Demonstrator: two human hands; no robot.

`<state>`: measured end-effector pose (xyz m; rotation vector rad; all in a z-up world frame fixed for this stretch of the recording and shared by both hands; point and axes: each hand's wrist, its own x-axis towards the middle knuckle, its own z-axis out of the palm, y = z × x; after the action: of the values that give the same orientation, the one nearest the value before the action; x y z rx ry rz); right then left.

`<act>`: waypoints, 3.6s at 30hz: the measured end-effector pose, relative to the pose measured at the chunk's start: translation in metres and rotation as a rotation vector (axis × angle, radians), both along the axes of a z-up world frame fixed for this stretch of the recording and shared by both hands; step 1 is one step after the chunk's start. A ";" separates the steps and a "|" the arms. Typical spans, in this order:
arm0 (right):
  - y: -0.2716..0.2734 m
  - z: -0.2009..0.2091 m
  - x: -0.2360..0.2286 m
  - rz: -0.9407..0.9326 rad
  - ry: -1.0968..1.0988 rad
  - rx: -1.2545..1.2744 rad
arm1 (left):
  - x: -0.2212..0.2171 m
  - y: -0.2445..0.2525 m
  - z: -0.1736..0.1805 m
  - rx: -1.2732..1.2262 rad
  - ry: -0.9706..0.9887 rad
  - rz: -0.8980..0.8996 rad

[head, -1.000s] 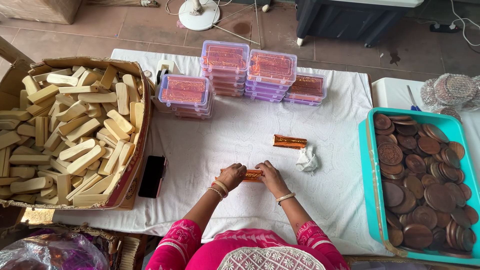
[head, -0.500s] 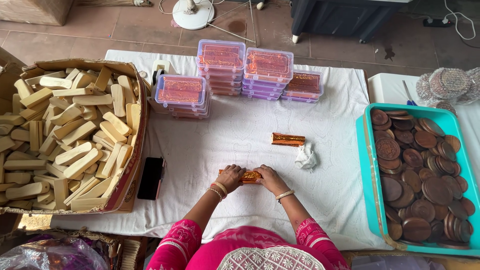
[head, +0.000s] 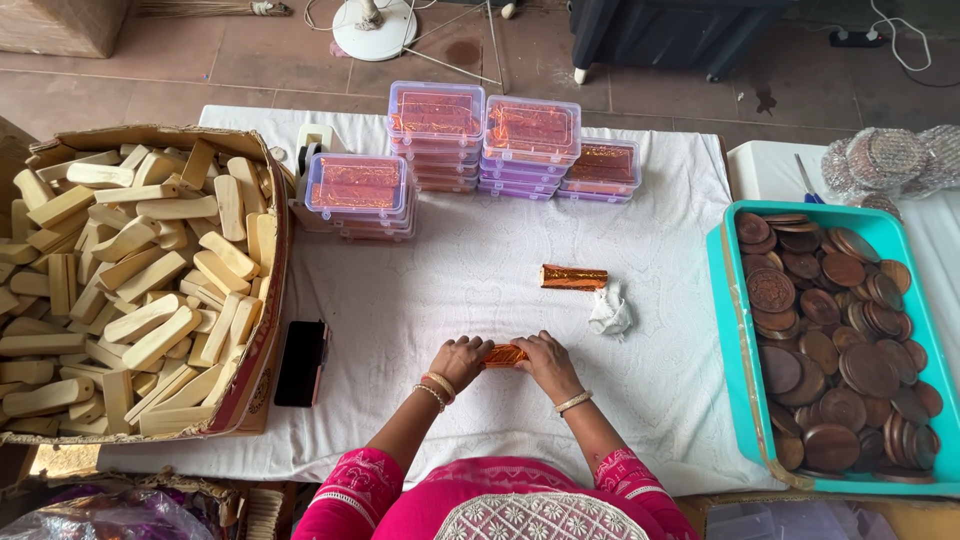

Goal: The recorder is wrapping small rectangular blocks in foil and placing them into plastic containers.

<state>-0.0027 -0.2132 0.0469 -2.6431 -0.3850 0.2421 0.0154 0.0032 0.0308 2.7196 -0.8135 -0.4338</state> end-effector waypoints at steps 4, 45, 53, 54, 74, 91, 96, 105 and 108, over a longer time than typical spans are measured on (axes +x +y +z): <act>0.008 -0.006 -0.003 -0.047 0.035 -0.010 | -0.005 -0.006 -0.019 0.052 -0.009 -0.004; 0.015 -0.081 -0.026 -0.720 0.137 0.912 | -0.016 -0.010 -0.101 -0.756 0.217 0.902; -0.009 -0.060 0.017 -0.690 0.172 1.097 | 0.025 -0.023 -0.065 -0.998 0.512 0.968; -0.012 -0.063 0.029 -0.669 0.112 1.129 | 0.036 -0.024 -0.072 -1.079 0.508 0.945; 0.006 -0.104 0.090 -0.796 -0.085 0.897 | 0.116 -0.025 -0.075 -0.679 0.169 0.767; 0.002 -0.092 0.098 -0.779 -0.055 0.890 | 0.086 -0.051 -0.024 0.124 -0.157 0.006; -0.004 -0.112 0.097 -0.710 -0.033 0.909 | 0.084 -0.050 -0.016 0.137 -0.113 -0.012; -0.071 -0.086 -0.007 -0.728 -0.172 0.826 | 0.078 -0.041 -0.014 0.005 -0.183 0.069; -0.115 -0.063 -0.076 -0.873 -0.312 0.727 | 0.053 -0.027 -0.027 -0.072 -0.142 0.101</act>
<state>-0.0792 -0.3279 -0.0165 -1.8827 0.5133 -0.4999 0.0685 -0.0238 0.0039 2.7337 -0.7078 -0.1875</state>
